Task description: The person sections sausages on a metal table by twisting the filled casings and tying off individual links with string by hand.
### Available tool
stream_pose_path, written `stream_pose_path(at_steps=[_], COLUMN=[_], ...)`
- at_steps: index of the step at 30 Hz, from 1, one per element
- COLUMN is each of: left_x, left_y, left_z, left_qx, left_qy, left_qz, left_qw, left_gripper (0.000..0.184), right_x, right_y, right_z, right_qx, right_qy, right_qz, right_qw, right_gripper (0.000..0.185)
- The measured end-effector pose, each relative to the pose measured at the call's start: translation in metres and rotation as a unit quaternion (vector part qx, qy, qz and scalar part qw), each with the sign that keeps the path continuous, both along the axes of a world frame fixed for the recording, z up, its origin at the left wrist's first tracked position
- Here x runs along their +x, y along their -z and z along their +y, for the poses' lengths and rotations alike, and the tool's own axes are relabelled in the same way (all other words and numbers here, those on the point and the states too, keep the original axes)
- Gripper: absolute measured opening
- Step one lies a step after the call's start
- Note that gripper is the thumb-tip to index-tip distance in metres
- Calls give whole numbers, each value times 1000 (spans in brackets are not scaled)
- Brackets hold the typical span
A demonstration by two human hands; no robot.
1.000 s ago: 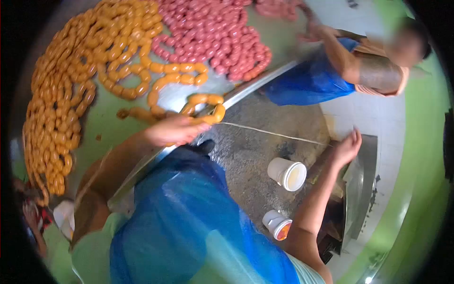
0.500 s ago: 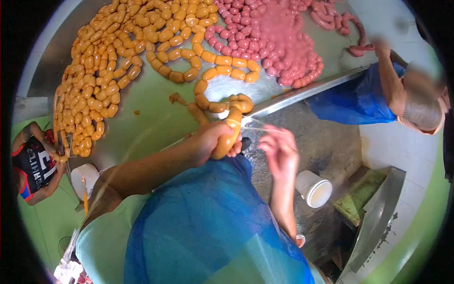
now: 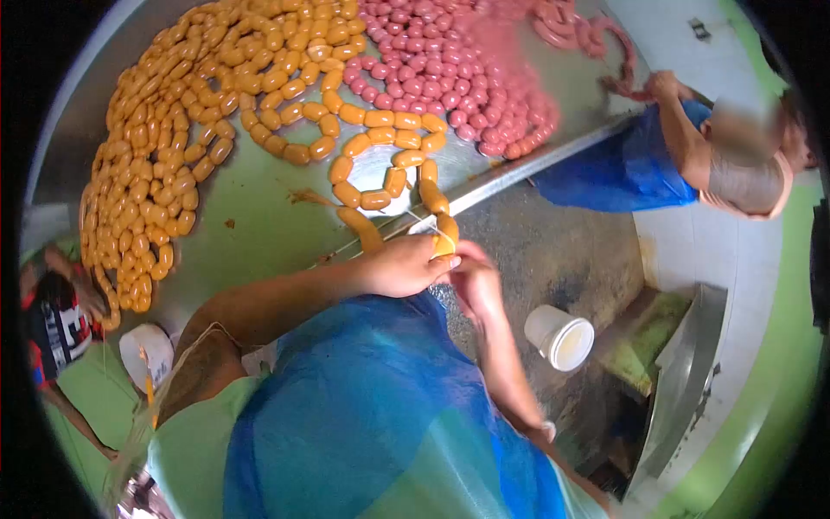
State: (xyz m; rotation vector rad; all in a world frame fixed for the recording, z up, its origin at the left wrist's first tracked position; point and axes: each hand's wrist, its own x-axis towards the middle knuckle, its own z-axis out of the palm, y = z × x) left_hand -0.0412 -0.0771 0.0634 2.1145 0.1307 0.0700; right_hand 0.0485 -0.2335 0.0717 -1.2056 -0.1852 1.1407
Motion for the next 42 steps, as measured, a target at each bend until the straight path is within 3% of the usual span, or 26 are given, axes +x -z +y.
stream_pose_path(at_steps=[1,2,5,8,10,12,13,16,17,18,19,20,21,22,24,25,29,31,33,34,35,37,38,39,40,42], left_x=[-6,-16,-41,-49,-42,-31,-15,3,8,12,13,6,0,-2,-11,-19,-42,-41,-41,-35,-26,-2,1,8,11,14], left_y=[-9,-14,-22,-31,-12,34,50,18,0,13,-18,-6,10,9,-5,-4,-40,-32,1,10,44,48,28,21,16,-15], left_z=[6,10,35,22,26,36,58,73,60,43,26,8,-5,-4,9,17,36,32,22,24,34,63,67,66,57,30], left_qx=[-305,-578,-669,-650,-689,-707,-792,-532,-449,-345,-102,-87,-72,-142,-446,-629,-664,-672,-737,-695,-671,-761,-615,-616,-463,-114], left_qy=[-14,-27,-20,-147,-156,-147,-162,65,132,137,96,44,-12,30,10,-9,-53,-95,-129,-124,-100,-78,-6,-3,65,98], left_qz=[148,277,226,120,125,88,181,254,261,258,160,83,6,31,201,259,151,134,167,134,117,231,260,252,264,274], left_qw=[941,768,708,736,697,686,559,805,844,892,977,992,997,989,872,733,730,722,642,696,725,601,745,747,843,950], left_gripper=[39,32,26,24,22,28,36,41,39,39,39,40,40,24,24,24,24,23,23,23,28,42,51,51,52,52], right_x=[-5,-11,-18,0,49,146,192,186,143,108,69,37,13,-1,-4,-10,-6,-4,26,57,92,166,172,178,143,70], right_y=[5,9,32,-28,-34,-20,-7,-71,-94,-105,-91,-76,-42,5,2,16,7,-15,-23,-20,-12,12,-6,-6,-36,-63], right_z=[17,35,53,25,-45,-167,-219,-149,-89,-58,-37,-14,-5,-10,29,33,47,23,-30,-72,-111,-190,-187,-169,-106,-41], right_qx=[43,66,13,93,110,-4,-118,-200,-247,-353,-236,-102,-35,-53,9,39,-20,94,107,122,-32,-153,-150,-219,-269,-161], right_qy=[-40,-80,-267,82,315,331,448,542,429,110,-11,-128,-67,41,-53,-106,-284,91,297,320,369,474,467,436,352,-65], right_qz=[121,239,-4,70,47,-63,-143,-457,-594,-746,-764,-764,-606,-193,217,213,-22,42,153,185,87,57,-87,-410,-679,-786], right_qw=[991,966,963,990,941,942,875,676,635,554,600,624,792,979,975,971,958,990,936,921,925,865,867,771,585,593], right_gripper=[19,23,21,9,10,8,10,13,16,18,15,13,16,17,23,22,18,18,7,6,10,11,11,13,18,25])
